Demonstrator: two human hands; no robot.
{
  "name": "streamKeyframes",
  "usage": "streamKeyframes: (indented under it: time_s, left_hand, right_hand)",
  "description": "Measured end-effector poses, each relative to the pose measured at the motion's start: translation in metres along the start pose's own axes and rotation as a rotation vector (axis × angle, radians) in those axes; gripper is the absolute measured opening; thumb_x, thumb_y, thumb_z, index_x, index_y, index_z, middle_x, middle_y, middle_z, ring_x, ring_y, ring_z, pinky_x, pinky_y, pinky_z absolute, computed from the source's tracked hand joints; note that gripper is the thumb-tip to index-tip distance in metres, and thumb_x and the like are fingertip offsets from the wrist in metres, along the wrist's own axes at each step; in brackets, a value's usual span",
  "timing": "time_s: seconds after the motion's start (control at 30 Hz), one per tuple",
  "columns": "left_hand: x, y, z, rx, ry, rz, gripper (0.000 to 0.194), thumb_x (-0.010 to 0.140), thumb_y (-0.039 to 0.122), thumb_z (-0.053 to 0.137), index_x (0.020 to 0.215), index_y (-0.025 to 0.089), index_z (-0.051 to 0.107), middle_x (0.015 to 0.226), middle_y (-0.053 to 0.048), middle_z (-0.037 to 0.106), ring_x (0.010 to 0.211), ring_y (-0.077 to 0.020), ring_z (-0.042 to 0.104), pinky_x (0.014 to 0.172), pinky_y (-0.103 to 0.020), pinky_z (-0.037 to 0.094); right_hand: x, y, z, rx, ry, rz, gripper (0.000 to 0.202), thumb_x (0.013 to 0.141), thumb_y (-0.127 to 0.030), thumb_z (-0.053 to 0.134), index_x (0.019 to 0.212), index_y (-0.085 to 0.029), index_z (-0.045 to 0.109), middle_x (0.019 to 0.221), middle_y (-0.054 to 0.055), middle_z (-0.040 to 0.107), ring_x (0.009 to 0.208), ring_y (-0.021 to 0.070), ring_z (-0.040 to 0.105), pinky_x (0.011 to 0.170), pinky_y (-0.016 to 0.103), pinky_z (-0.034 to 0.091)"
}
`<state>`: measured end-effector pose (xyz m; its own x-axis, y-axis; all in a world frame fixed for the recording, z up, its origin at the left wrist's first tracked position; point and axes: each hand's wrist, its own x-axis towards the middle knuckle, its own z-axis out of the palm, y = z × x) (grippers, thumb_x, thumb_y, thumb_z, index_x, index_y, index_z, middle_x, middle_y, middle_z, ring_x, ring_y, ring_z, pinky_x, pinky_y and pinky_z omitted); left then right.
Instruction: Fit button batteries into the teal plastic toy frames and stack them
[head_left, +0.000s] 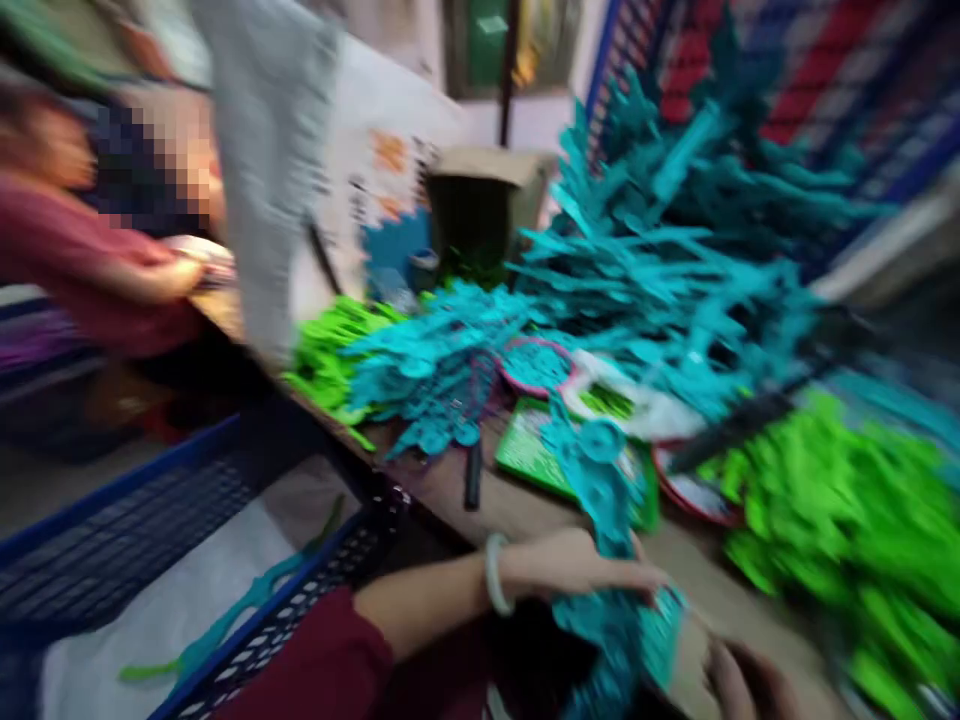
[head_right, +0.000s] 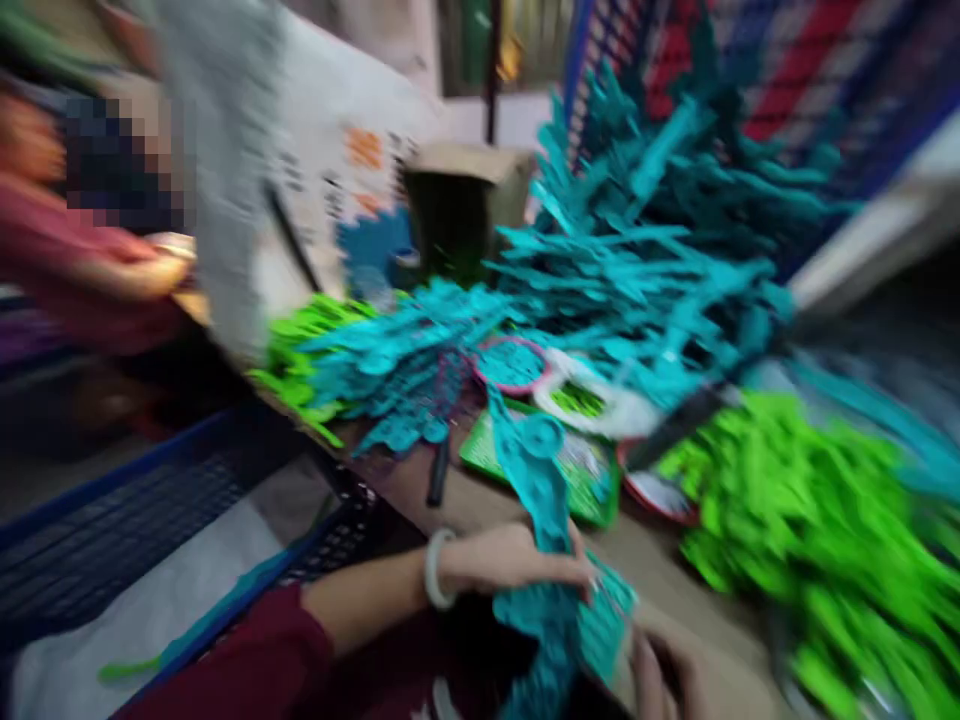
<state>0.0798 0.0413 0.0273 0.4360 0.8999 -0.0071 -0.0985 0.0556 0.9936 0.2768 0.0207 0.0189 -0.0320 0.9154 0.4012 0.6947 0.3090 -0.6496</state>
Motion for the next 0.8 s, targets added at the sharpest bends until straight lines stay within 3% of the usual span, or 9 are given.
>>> streamKeyframes:
  time_s: [0.03,0.1,0.13,0.23,0.37,0.47,0.6,0.8]
  left_hand:
    - [-0.006,-0.001,0.002,-0.033,-0.021,-0.029,0.032,0.081,0.049,0.067,0.090,0.019,0.072,0.094,-0.005,0.074,0.090,-0.0245,0.068,0.090,-0.040,0.054]
    - [-0.016,-0.011,0.004,-0.101,-0.085,-0.088,0.035,0.083,0.040,0.067,0.112,0.021,0.069,0.117,-0.006,0.070,0.111,-0.0253,0.063,0.104,-0.041,0.046]
    - [-0.020,-0.019,0.004,-0.075,-0.064,-0.108,0.037,0.084,0.038,0.066,0.117,0.022,0.067,0.125,-0.006,0.068,0.118,-0.0257,0.060,0.108,-0.042,0.043]
    - [-0.032,-0.043,0.003,0.011,-0.062,-0.192,0.047,0.085,0.038,0.066,0.128,0.022,0.060,0.136,-0.007,0.062,0.130,-0.0279,0.052,0.116,-0.046,0.034]
    - [-0.048,-0.056,0.007,0.018,-0.052,-0.286,0.048,0.083,0.039,0.067,0.127,0.021,0.059,0.133,-0.010,0.064,0.125,-0.0310,0.056,0.112,-0.050,0.039]
    - [-0.053,-0.058,0.011,0.023,-0.027,-0.304,0.049,0.081,0.034,0.068,0.127,0.022,0.058,0.136,-0.009,0.062,0.127,-0.0313,0.055,0.112,-0.047,0.040]
    - [-0.053,-0.059,0.010,0.093,0.005,-0.288,0.048,0.084,0.032,0.062,0.131,0.024,0.057,0.141,-0.007,0.059,0.133,-0.0306,0.051,0.115,-0.046,0.037]
    - [-0.056,-0.056,0.008,0.106,-0.054,-0.288,0.045,0.088,0.034,0.060,0.132,0.025,0.056,0.140,-0.006,0.060,0.132,-0.0280,0.052,0.114,-0.042,0.038]
  right_hand:
    - [-0.018,0.001,-0.007,-0.017,-0.003,0.097,0.040,0.088,-0.065,0.046,0.091,-0.031,0.068,0.075,0.010,0.064,0.072,0.0283,0.065,0.058,0.041,0.050]
    - [-0.053,0.003,-0.011,0.213,-0.005,0.355,0.032,0.093,-0.053,0.049,0.088,-0.024,0.063,0.071,0.006,0.062,0.063,0.0212,0.059,0.059,0.035,0.049]
    - [-0.069,0.004,-0.009,0.291,-0.043,0.416,0.027,0.094,-0.047,0.051,0.090,-0.023,0.062,0.071,0.004,0.060,0.064,0.0190,0.057,0.062,0.033,0.048]
    - [-0.107,0.004,0.001,0.262,-0.029,0.339,0.015,0.094,-0.028,0.053,0.083,-0.020,0.058,0.085,0.004,0.057,0.080,0.0179,0.056,0.074,0.031,0.047]
    - [-0.133,-0.007,0.010,0.162,-0.046,0.276,0.011,0.094,-0.016,0.048,0.085,-0.020,0.053,0.094,0.006,0.053,0.088,0.0177,0.055,0.078,0.032,0.047]
    - [-0.134,-0.011,0.015,0.120,-0.023,0.201,0.010,0.094,-0.013,0.047,0.089,-0.020,0.054,0.098,0.007,0.052,0.092,0.0188,0.055,0.080,0.034,0.049]
    - [-0.127,-0.006,0.017,0.001,-0.044,-0.012,0.012,0.092,-0.011,0.050,0.097,-0.019,0.057,0.104,0.010,0.052,0.099,0.0215,0.054,0.083,0.037,0.052]
    - [-0.119,0.003,0.017,-0.182,-0.024,-0.165,0.015,0.089,-0.009,0.055,0.100,-0.018,0.060,0.101,0.011,0.056,0.093,0.0218,0.055,0.077,0.036,0.054]
